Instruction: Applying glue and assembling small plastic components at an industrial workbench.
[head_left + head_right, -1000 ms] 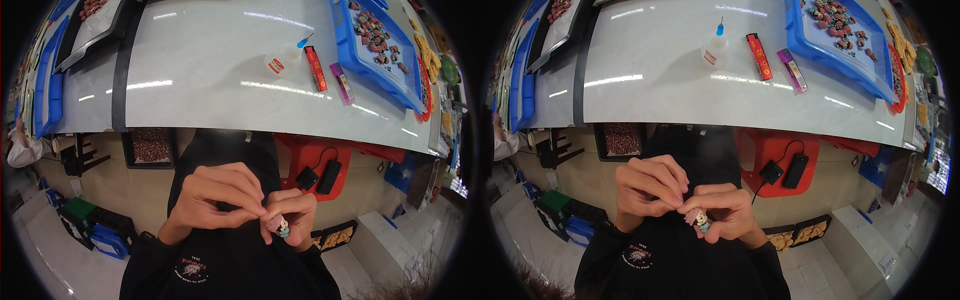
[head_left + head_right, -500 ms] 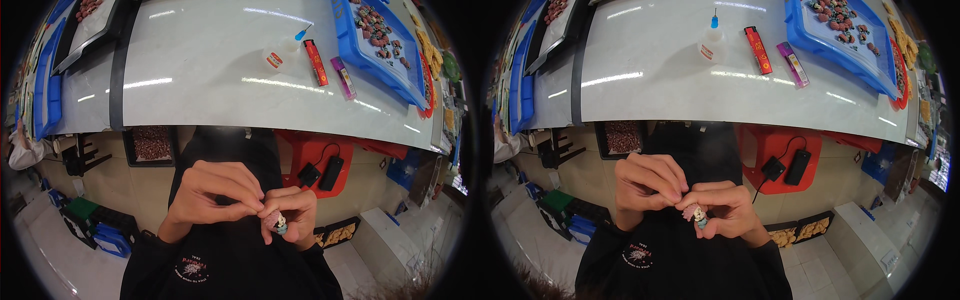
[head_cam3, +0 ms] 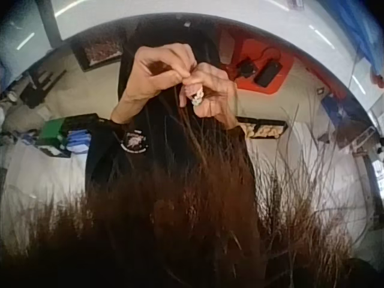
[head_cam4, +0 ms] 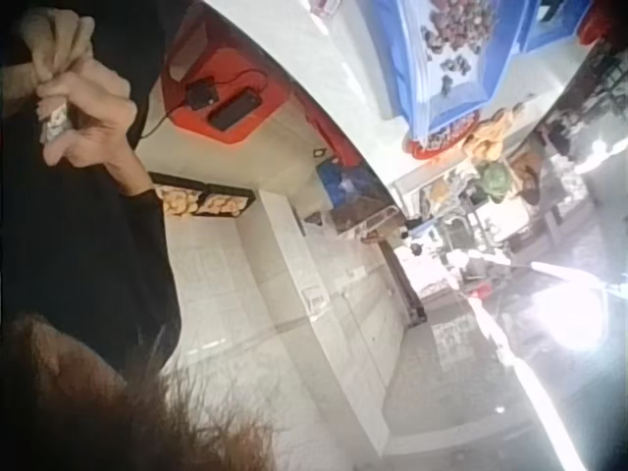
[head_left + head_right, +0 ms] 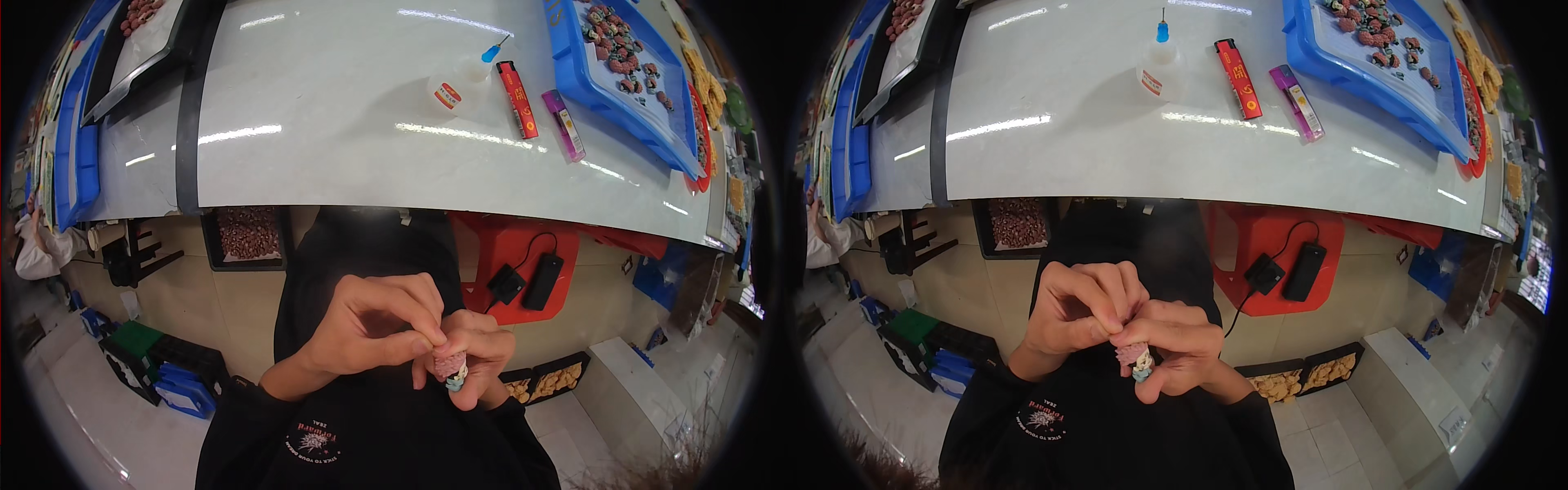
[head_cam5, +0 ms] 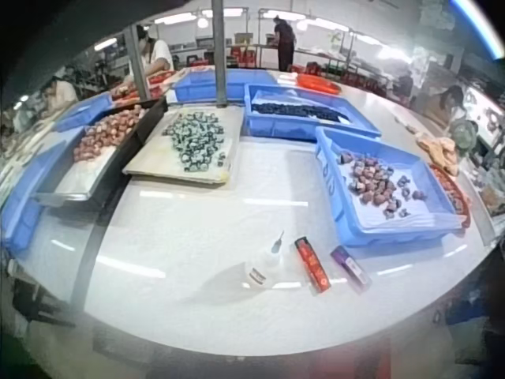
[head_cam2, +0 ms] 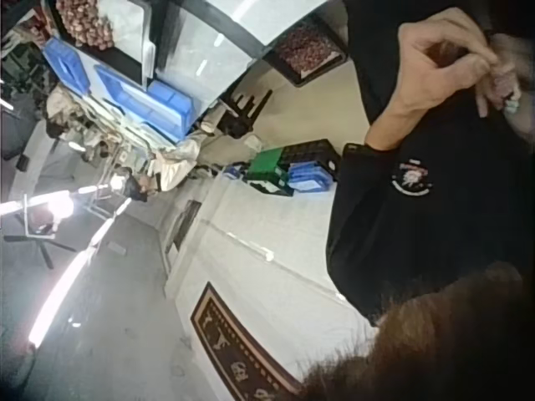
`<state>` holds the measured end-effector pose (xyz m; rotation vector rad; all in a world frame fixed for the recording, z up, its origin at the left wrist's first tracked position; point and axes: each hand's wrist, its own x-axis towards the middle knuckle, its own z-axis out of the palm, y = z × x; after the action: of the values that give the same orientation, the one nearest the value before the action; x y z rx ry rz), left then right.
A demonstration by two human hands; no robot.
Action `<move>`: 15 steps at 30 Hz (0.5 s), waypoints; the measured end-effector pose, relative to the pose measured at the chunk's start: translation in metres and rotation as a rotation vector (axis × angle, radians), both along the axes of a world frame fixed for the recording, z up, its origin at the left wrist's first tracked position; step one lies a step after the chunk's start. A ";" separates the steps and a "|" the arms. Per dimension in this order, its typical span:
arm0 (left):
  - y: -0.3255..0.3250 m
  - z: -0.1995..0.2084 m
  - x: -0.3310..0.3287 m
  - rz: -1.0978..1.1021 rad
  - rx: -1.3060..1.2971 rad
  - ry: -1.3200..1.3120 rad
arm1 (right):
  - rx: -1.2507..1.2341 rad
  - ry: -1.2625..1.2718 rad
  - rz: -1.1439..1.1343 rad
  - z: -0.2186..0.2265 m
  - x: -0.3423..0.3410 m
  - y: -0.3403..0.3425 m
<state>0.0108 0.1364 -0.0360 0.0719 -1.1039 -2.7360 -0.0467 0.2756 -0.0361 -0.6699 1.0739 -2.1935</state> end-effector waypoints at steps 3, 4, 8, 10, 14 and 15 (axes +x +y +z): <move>0.002 0.008 0.002 -0.012 0.049 -0.032 | 0.052 0.147 -0.088 -0.007 0.003 0.004; 0.003 0.010 0.003 -0.035 0.113 -0.079 | 0.052 0.147 -0.089 -0.007 0.004 0.004; 0.007 0.008 0.003 -0.007 0.079 -0.038 | 0.073 0.274 -0.164 -0.007 0.001 0.002; 0.008 0.008 0.004 -0.010 0.118 -0.045 | 0.061 0.347 -0.161 -0.008 -0.004 0.001; 0.008 0.006 0.004 -0.007 0.081 -0.032 | 0.067 0.426 -0.190 -0.005 -0.006 -0.001; 0.009 0.006 0.004 0.006 0.087 -0.029 | 0.075 0.448 -0.195 -0.004 -0.007 -0.001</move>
<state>0.0147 0.1453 -0.0296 0.1270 -0.9892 -2.7860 -0.0535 0.2749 -0.0404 -1.0970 1.4916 -2.2051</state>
